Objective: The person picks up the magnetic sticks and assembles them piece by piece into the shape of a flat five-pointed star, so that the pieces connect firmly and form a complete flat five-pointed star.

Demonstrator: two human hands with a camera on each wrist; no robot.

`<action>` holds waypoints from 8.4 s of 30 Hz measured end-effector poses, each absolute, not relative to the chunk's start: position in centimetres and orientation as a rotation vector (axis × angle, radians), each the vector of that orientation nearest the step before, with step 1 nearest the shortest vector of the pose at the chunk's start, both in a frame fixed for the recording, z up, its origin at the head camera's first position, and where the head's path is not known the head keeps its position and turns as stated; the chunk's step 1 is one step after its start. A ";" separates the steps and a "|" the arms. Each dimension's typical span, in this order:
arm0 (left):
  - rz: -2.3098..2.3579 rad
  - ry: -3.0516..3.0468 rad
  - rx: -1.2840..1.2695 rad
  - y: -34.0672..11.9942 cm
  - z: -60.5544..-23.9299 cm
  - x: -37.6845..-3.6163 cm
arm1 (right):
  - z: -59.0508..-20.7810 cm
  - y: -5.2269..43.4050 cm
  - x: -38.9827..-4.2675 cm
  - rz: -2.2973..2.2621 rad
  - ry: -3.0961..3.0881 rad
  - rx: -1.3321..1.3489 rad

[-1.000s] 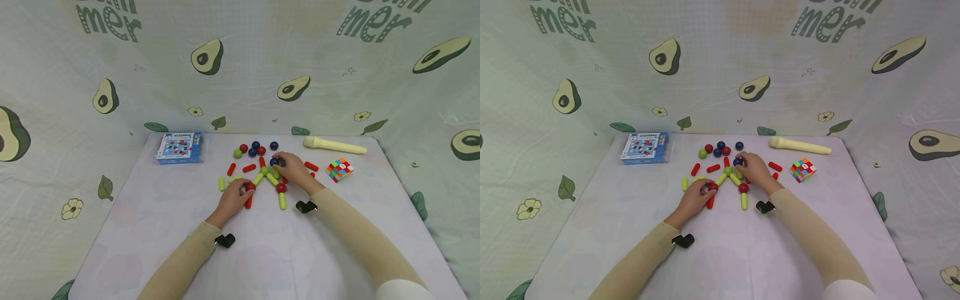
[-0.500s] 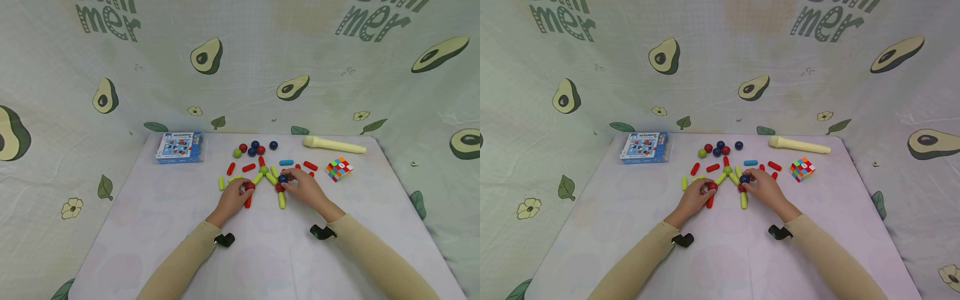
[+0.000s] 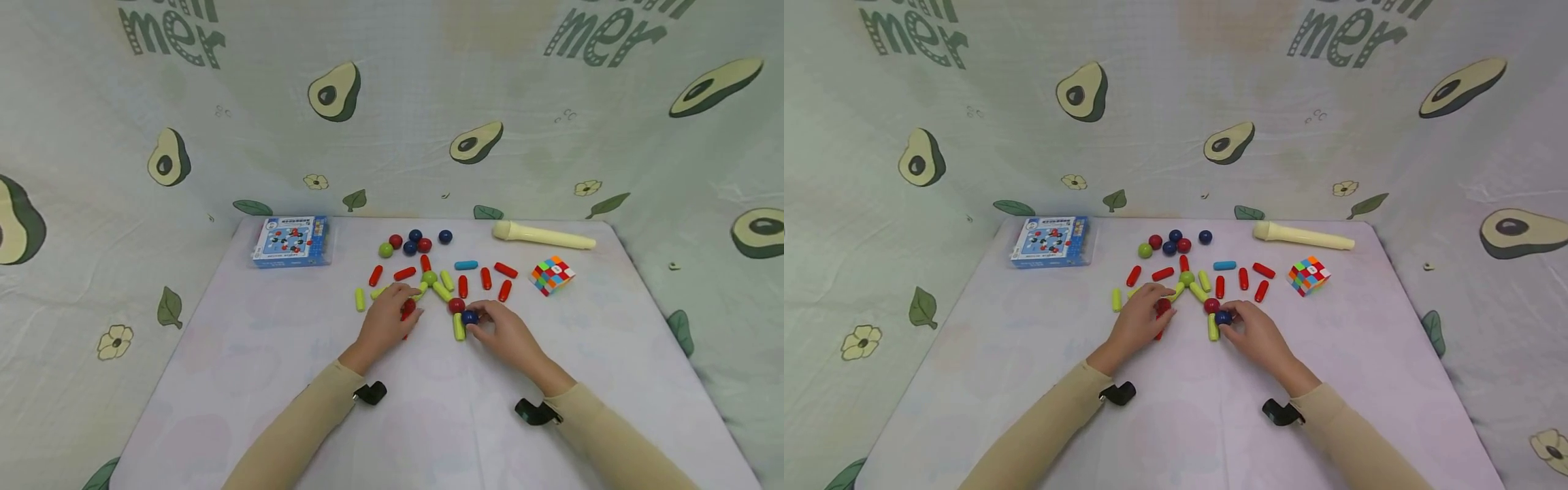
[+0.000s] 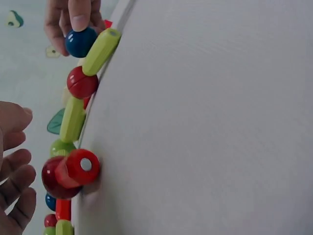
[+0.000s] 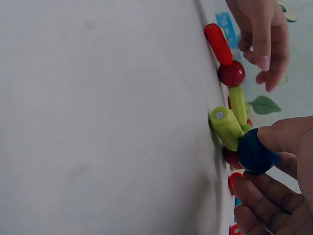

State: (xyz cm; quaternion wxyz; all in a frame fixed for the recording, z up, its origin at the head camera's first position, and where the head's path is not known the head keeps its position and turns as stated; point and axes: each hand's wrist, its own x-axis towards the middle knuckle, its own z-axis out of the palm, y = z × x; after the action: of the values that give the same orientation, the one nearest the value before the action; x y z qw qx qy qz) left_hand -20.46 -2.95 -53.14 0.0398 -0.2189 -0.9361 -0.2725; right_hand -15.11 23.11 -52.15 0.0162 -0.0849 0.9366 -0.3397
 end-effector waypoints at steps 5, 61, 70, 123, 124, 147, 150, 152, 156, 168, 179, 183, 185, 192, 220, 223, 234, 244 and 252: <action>-0.546 -2.877 -0.997 -0.9 -52.5 -21.2 | -52.7 23.1 -14.2 -1.084 2.912 -0.259; -0.486 -2.858 -1.276 2.4 -53.5 -24.7 | -53.7 21.5 -11.2 -1.069 2.933 -0.320; -0.541 -2.837 -1.114 0.8 -52.9 -24.7 | -53.8 21.9 -11.4 -1.092 2.969 -0.330; -0.910 -2.930 -0.361 -6.1 -51.8 -30.6 | -51.5 16.2 -19.6 -0.919 2.870 -0.717; -0.915 -2.926 -0.369 -6.1 -51.6 -30.2 | -51.4 16.0 -19.7 -0.922 2.852 -0.726; -1.128 -3.090 -0.439 -9.0 -51.3 -22.1 | -50.9 14.0 -22.1 -0.680 2.720 -1.039; -1.152 -3.124 -0.507 -9.4 -51.6 -21.2 | -50.8 13.9 -22.2 -0.675 2.727 -1.025; -1.168 -3.139 -0.560 -9.5 -51.7 -20.6 | -50.8 13.9 -22.2 -0.679 2.727 -1.015; -1.212 -3.179 -0.600 -9.6 -52.0 -19.8 | -51.0 13.8 -22.4 -0.678 2.729 -1.014; -1.249 -3.237 -0.623 -9.5 -52.4 -18.2 | -51.2 13.6 -22.7 -0.724 2.734 -0.996; -1.273 -3.162 -0.517 -8.1 -53.0 -17.5 | -51.5 13.7 -22.9 -0.737 2.736 -1.002; -1.245 -3.179 -0.519 -8.1 -52.9 -17.4 | -51.4 13.9 -22.7 -0.751 2.749 -1.015; -1.248 -3.187 -0.543 -8.2 -52.7 -17.3 | -51.2 14.0 -22.5 -0.778 2.751 -1.008; -1.249 -3.205 -0.722 -8.9 -52.3 -17.5 | -49.8 15.7 -20.6 -0.826 2.783 -0.834; -1.123 -3.136 -0.816 -7.7 -52.6 -16.5 | -51.2 22.4 -14.3 -0.872 2.669 -0.620; -1.139 -3.135 -0.810 -7.7 -52.8 -16.5 | -51.2 23.0 -14.8 -0.932 2.682 -0.531; -1.162 -3.162 -0.799 -7.9 -53.2 -16.6 | -52.0 27.2 -19.1 -1.038 2.959 0.246; -1.159 -3.161 -0.815 -7.9 -53.3 -16.7 | -53.1 28.3 -20.3 -0.874 2.970 0.231; -1.176 -3.149 -0.824 -8.1 -53.1 -16.6 | -52.7 28.0 -18.6 -0.787 2.984 0.114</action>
State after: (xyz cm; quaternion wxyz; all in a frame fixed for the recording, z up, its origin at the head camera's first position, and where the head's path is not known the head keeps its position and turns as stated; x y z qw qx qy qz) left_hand -16.59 -8.15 -53.05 -0.1589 -0.2351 -0.8983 -0.3355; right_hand -18.58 28.05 -52.68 0.0269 0.0370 0.9659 -0.2549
